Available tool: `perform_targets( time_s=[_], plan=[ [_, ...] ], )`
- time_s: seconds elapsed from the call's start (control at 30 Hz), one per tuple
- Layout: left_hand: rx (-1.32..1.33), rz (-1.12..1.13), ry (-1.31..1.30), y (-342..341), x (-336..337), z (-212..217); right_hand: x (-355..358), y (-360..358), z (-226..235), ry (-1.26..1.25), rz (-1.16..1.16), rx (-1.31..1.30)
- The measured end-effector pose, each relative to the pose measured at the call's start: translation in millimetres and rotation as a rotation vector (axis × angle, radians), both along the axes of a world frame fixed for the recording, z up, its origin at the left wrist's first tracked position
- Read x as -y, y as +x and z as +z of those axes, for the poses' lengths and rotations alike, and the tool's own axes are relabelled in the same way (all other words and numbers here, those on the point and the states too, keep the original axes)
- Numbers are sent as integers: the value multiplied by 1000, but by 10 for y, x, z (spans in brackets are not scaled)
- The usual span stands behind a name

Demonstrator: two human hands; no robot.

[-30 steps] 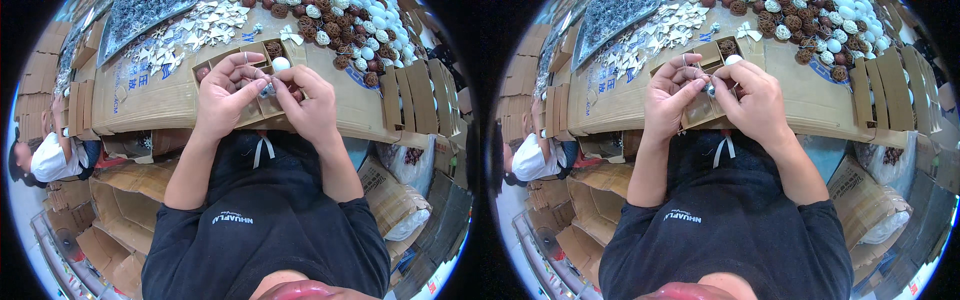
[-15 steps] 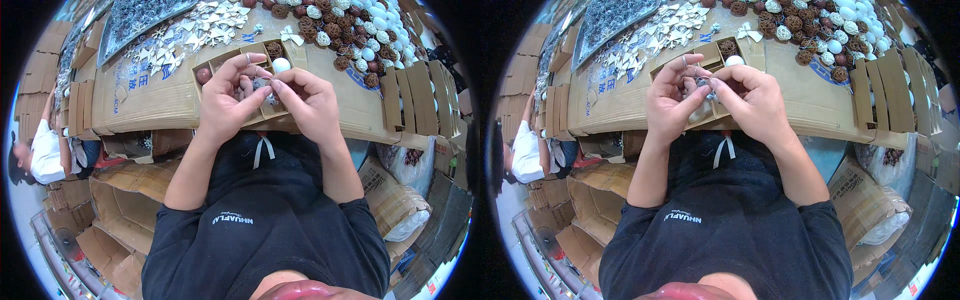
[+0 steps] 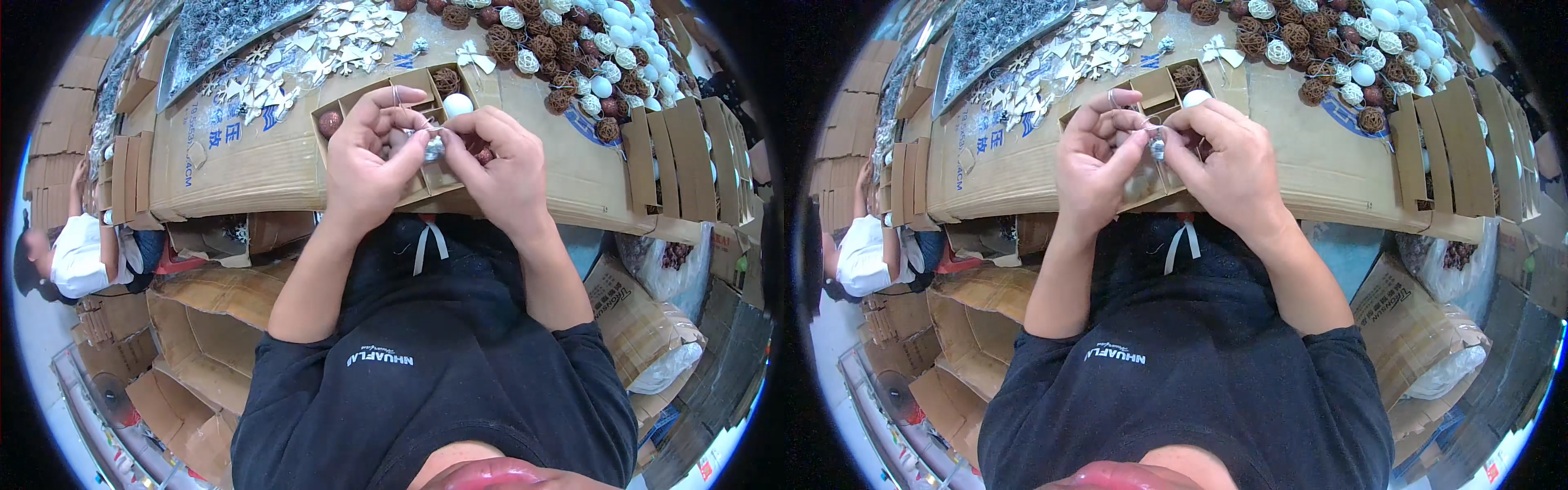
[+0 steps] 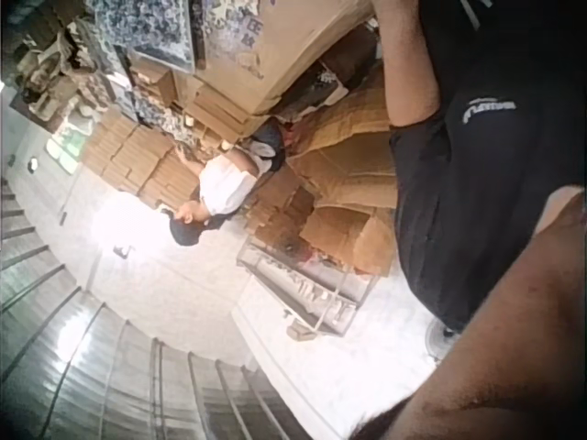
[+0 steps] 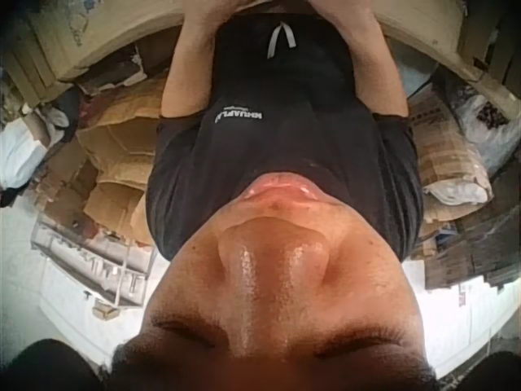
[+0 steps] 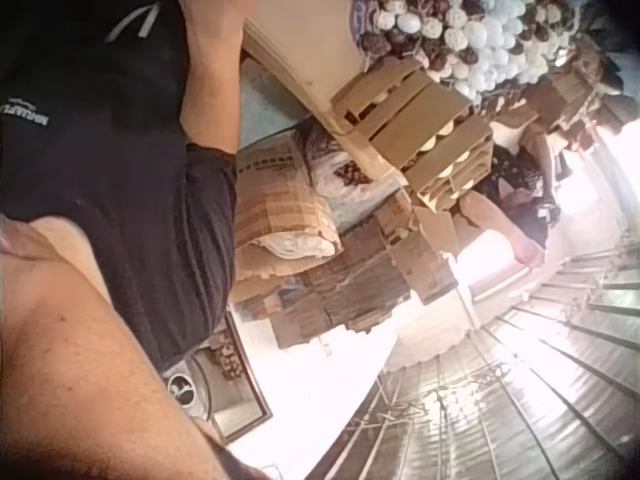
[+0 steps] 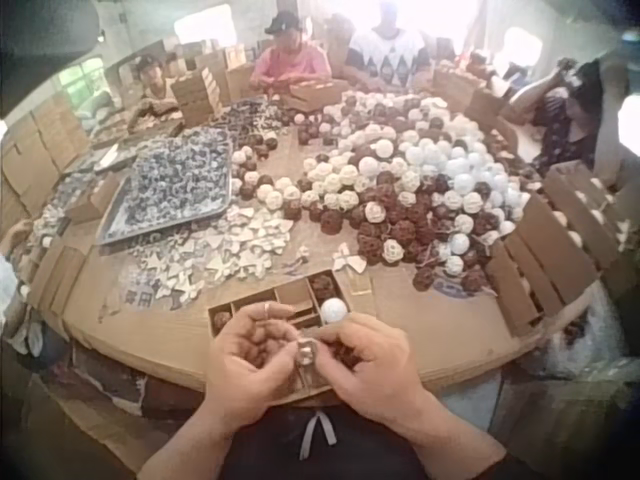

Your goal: The person packs decorative holiday ornaments into a compartmentalized box by hand, untangling and arranging wooden snowflake cutouts, frosted pinecones, and wooden angel cutouts into separate slots.

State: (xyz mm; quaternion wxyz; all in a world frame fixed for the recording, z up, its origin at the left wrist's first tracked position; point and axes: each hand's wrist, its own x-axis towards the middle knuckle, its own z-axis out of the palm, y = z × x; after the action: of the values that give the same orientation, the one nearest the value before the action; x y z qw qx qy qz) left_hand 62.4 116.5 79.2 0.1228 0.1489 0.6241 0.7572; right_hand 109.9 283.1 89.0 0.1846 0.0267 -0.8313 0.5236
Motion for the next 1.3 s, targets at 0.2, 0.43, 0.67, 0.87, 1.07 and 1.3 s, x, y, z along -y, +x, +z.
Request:
perform_targets(
  time_s=[0.2,0.43,0.67,0.87,1.07,1.3],
  plan=[
    [192,-194,101,-81,132,80,-64,-24,-12,-16,25,-16],
    [71,-284,-3,-90,149,166,-85,-17,59,-177,180,157],
    [3,-339,-54,-101,193,182,-85,-32,11,-141,245,204],
    [-9,-338,-82,-91,231,186,-88,-21,37,-117,243,189],
    [13,-315,-63,-97,240,189,-92,-5,-2,-184,174,153],
    [27,-235,-226,-72,233,129,-79,-20,35,-275,163,137]
  ],
)
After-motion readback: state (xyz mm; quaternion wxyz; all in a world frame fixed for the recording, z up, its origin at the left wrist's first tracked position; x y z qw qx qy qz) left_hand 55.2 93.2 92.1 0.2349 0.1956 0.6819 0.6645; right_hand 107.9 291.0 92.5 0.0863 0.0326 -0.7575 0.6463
